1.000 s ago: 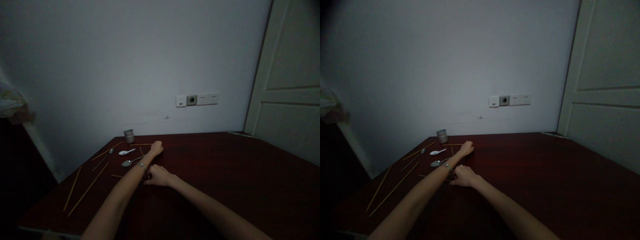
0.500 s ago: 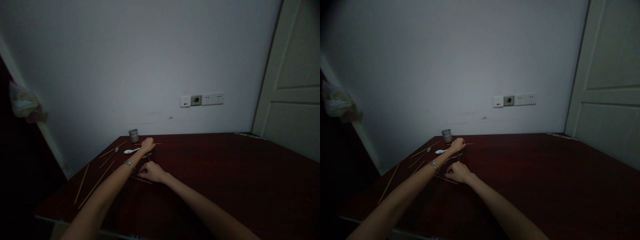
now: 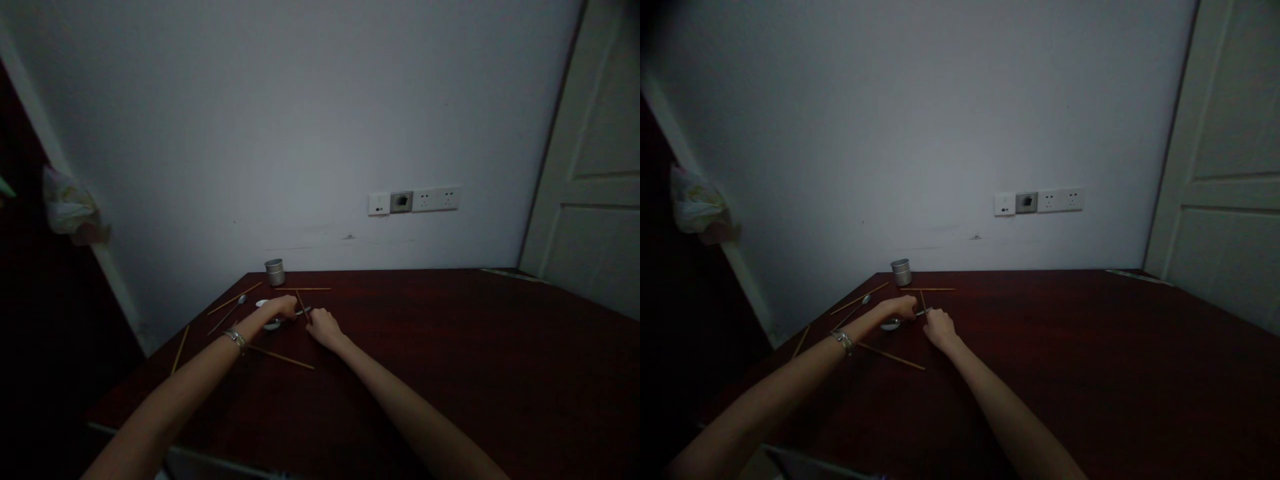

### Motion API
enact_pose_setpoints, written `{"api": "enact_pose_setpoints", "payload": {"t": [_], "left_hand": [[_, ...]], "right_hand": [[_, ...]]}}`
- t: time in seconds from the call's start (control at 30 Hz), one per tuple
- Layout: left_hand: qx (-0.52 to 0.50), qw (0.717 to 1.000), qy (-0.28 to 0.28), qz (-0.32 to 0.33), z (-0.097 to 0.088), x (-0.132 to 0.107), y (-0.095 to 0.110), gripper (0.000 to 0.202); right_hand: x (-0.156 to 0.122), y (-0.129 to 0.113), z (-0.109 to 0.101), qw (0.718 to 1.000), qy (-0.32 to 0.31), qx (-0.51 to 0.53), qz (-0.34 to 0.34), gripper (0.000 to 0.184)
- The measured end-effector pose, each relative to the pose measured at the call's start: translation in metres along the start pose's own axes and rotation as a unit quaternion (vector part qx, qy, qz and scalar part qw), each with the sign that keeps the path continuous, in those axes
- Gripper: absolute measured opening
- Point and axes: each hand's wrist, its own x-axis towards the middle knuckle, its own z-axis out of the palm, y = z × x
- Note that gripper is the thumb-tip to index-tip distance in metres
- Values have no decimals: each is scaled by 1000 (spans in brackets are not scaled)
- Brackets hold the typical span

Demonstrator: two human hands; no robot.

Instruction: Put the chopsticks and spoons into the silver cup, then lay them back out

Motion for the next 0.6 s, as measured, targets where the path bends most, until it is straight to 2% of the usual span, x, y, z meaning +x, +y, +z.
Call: {"api": "enact_pose_setpoints", "payload": {"t": [0.13,0.4,0.6], "left_hand": [[9,1000,1,3,5,-1,-7,15],[3,999,-51,-13,4,-12,-26,13],[1,996,-84,-34,1,-20,-27,8]], "right_hand": [[5,2,-3,1000,-1,12,7,21],[10,4,-4,999,-10,46,18,18],[15,8,-1,997,-22,72,15,19]]}}
